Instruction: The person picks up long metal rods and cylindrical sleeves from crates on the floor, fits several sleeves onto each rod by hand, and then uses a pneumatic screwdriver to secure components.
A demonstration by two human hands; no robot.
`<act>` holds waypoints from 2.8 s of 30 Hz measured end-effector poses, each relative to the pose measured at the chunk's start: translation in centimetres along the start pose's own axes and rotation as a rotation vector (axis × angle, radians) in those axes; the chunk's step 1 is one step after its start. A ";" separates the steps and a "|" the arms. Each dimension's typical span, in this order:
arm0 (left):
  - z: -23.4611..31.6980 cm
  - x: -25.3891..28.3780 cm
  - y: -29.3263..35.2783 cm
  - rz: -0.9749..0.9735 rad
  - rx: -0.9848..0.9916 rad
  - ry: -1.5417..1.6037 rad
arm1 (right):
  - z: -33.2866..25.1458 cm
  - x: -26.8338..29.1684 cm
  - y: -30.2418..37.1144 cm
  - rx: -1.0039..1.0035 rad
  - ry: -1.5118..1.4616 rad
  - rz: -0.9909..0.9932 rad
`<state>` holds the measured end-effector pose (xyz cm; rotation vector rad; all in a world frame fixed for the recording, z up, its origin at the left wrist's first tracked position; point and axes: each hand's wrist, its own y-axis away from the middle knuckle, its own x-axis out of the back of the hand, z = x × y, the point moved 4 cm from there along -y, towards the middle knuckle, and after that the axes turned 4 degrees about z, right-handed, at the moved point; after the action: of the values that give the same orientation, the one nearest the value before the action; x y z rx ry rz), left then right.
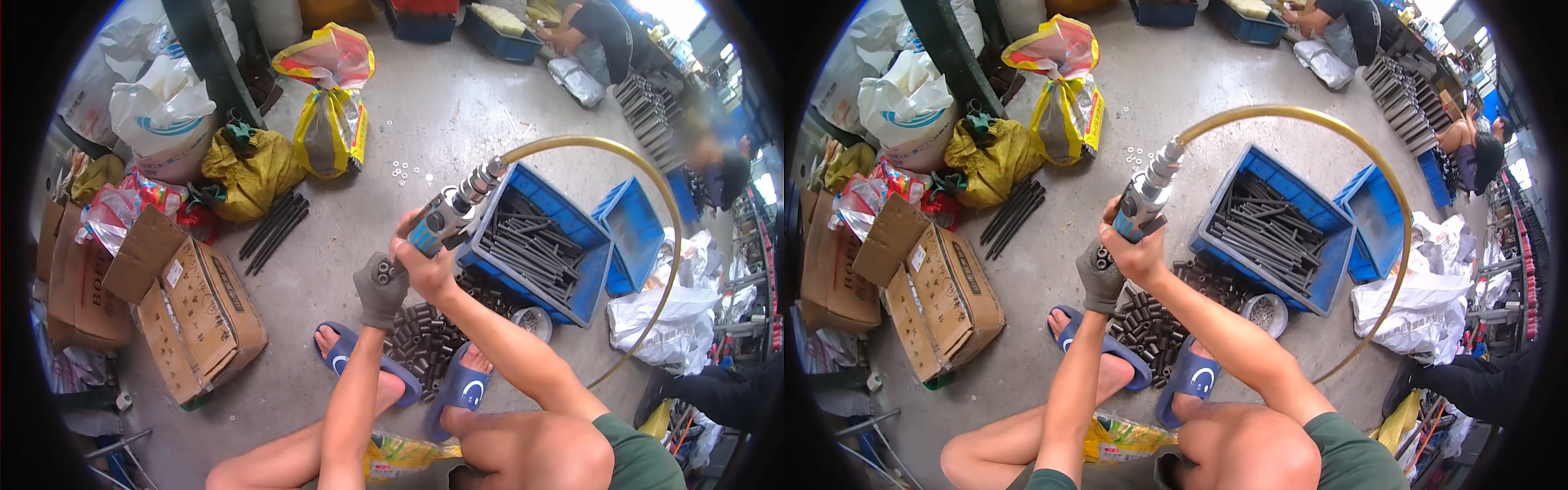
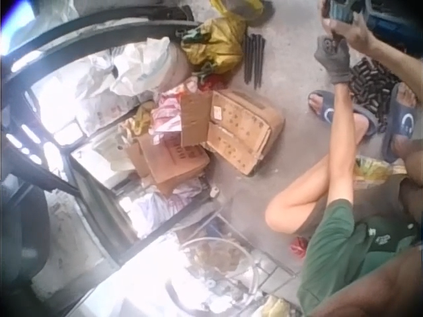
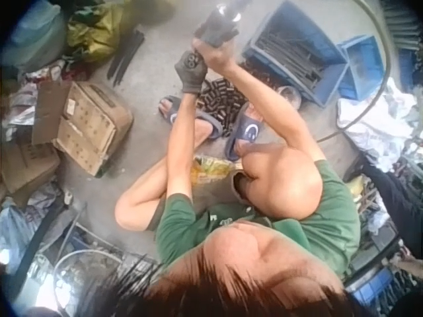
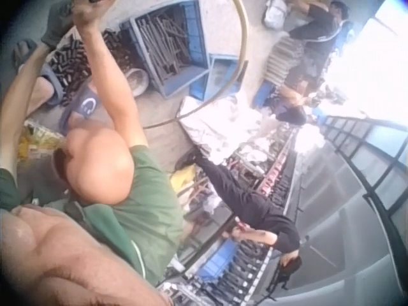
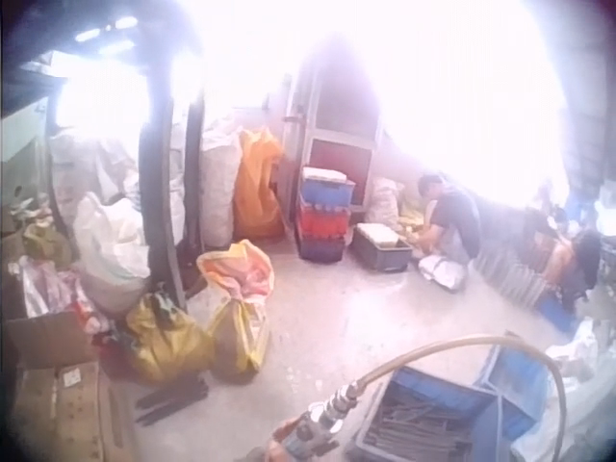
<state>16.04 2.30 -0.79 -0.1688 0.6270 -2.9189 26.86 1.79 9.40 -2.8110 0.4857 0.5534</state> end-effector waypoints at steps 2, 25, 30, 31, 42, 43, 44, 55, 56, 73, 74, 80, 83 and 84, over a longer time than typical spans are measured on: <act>-0.3 -0.2 0.3 -0.022 -0.015 -0.045 | 0.3 0.3 0.3 0.048 -0.020 0.019; 0.8 -0.8 0.8 -0.156 -0.018 -0.119 | -2.7 1.4 -0.6 0.025 -0.021 0.011; 1.1 -0.8 0.9 -0.181 0.031 -0.011 | -1.6 0.7 -0.6 0.046 0.087 -0.067; 0.9 -1.0 0.9 -0.179 0.029 -0.007 | -1.2 1.0 -0.5 0.049 0.090 -0.069; 0.2 -1.8 0.2 -0.281 -0.010 -0.111 | -1.1 0.7 -0.5 0.109 0.146 -0.113; 0.3 -1.8 0.2 -0.286 0.031 -0.066 | -1.4 0.7 -0.6 0.097 0.113 -0.080; 0.4 -1.9 0.2 -0.289 0.033 -0.068 | -1.4 0.8 -0.7 0.084 0.080 -0.047; 0.3 -1.4 0.1 -0.270 -0.030 -0.127 | -0.9 1.1 -0.7 0.051 -0.034 0.026; 0.2 -1.3 0.2 -0.274 -0.029 -0.130 | -0.4 1.3 -0.7 0.061 -0.029 0.009; -2.3 -1.4 0.9 -0.356 0.057 -0.217 | 0.6 2.3 1.8 -0.015 -0.077 -0.030; -2.5 -1.7 1.0 -0.363 0.013 -0.260 | 0.7 2.3 1.9 0.009 -0.088 -0.036; -0.9 -2.2 -0.2 -0.342 0.037 -0.147 | -0.2 2.0 1.3 0.049 -0.010 -0.045; -0.6 -2.5 0.1 -0.392 -0.002 -0.174 | -0.3 1.9 1.6 0.047 -0.001 -0.073; -0.6 -2.3 0.0 -0.405 -0.016 -0.192 | -0.2 1.6 1.4 0.091 0.004 -0.046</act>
<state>18.26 2.89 -1.49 -0.6390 0.6504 -3.2202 27.82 -0.03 8.68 -2.7302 0.4341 0.5040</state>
